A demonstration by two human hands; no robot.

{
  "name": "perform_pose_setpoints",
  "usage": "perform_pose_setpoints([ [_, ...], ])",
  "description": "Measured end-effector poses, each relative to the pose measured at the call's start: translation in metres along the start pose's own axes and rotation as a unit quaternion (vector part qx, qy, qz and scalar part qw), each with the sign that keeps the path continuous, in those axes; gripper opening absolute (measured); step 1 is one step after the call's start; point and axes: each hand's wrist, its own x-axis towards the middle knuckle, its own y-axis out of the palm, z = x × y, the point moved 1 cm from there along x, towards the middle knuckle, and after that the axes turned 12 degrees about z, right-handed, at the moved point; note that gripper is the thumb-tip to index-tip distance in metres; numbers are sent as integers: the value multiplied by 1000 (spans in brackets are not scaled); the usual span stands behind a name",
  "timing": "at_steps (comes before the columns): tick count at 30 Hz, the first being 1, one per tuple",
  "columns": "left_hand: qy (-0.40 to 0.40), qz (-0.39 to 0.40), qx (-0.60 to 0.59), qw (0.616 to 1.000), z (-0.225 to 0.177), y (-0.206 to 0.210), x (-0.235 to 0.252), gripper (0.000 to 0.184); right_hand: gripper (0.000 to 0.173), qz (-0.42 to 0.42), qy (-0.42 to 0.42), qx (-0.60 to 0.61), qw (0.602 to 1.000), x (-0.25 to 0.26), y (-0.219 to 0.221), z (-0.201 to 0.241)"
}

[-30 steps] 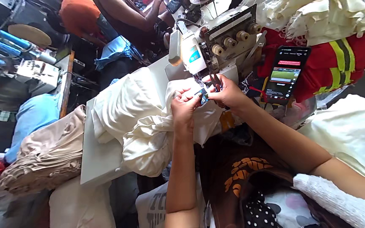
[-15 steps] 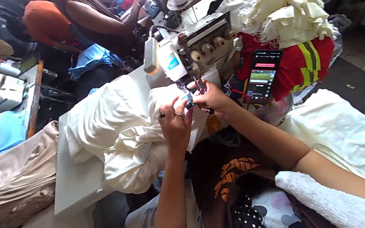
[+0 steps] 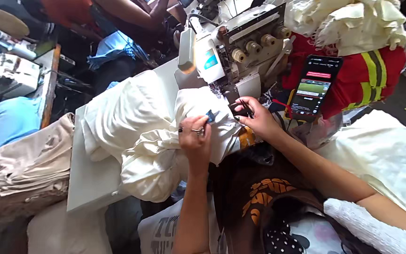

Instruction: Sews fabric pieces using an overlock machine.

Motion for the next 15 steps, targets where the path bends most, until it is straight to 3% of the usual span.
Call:
perform_pose_setpoints([
  [5, -25, -30, -28, 999, 10, -15, 26, 14, 26, 96, 90, 120, 984, -13, 6, -17],
  [9, 62, 32, -7, 998, -4, -5, 42, 13, 20, 102, 105, 159, 976, -24, 9, -11],
  [15, 164, 152, 127, 966, -2, 20, 39, 16, 15, 115, 93, 164, 975, -28, 12, -12],
])
